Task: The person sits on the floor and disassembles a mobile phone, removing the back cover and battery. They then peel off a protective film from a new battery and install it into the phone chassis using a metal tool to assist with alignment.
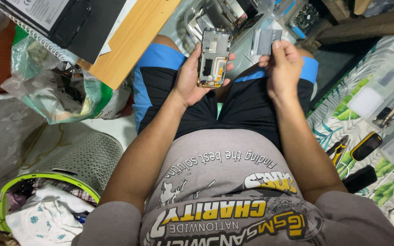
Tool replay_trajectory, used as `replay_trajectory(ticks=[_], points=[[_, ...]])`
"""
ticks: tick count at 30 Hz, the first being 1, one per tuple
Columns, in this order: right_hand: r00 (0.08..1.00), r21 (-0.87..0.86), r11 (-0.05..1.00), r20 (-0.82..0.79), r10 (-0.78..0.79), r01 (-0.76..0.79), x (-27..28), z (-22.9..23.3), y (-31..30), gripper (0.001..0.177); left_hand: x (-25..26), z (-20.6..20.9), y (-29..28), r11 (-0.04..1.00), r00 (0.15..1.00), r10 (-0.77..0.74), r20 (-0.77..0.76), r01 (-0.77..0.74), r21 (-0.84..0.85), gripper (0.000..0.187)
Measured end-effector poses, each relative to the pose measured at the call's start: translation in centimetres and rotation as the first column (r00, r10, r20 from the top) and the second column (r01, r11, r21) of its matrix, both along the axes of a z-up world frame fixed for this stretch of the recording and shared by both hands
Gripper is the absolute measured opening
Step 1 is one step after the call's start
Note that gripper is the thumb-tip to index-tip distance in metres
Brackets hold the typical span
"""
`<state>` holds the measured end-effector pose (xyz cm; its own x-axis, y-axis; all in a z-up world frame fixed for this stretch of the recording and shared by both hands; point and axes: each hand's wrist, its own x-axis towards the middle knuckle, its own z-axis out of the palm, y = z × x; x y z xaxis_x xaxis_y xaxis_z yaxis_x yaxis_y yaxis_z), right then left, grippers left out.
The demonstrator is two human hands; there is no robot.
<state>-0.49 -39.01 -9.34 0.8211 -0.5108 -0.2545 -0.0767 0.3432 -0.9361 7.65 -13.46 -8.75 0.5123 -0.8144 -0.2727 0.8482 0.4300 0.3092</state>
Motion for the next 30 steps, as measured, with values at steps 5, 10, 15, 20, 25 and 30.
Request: replay_trajectory(ticks=[5,10,15,20,25,30], points=[[0.993,-0.202,0.977,0.115,-0.042,0.065,1.4,0.6,-6.7,0.008,0.0,-0.1,-0.1,1.0,1.0,0.026,-0.005,-0.026,0.007,0.065],[0.95,0.039,0.961,0.148,-0.276,0.273,2.4,-3.5,-18.2,0.006,0.3,0.3,-0.6,1.0,0.999,0.025,-0.046,-0.025,0.005,0.06],[0.901,0.173,0.892,-0.208,-0.381,0.418,1.9,-11.0,-24.4,0.006,0.0,0.1,-0.7,0.997,0.998,0.03,-0.051,-0.026,0.073,0.06],[0.814,-0.036,0.909,-0.433,-0.388,0.414,2.9,-14.0,-26.3,0.009,0.1,0.3,-0.8,0.993,0.997,0.033,-0.064,-0.026,0.113,0.059],[0.809,-0.104,0.881,-0.359,-0.466,0.461,6.4,-14.9,-29.8,0.004,0.2,0.7,-0.9,0.987,0.999,0.012,-0.049,-0.004,0.158,0.059],[0.846,-0.226,0.861,-0.193,-0.498,0.455,12.5,-12.4,-36.5,0.023,0.5,1.2,-1.1,0.977,0.999,-0.003,-0.04,0.012,0.214,0.061]])
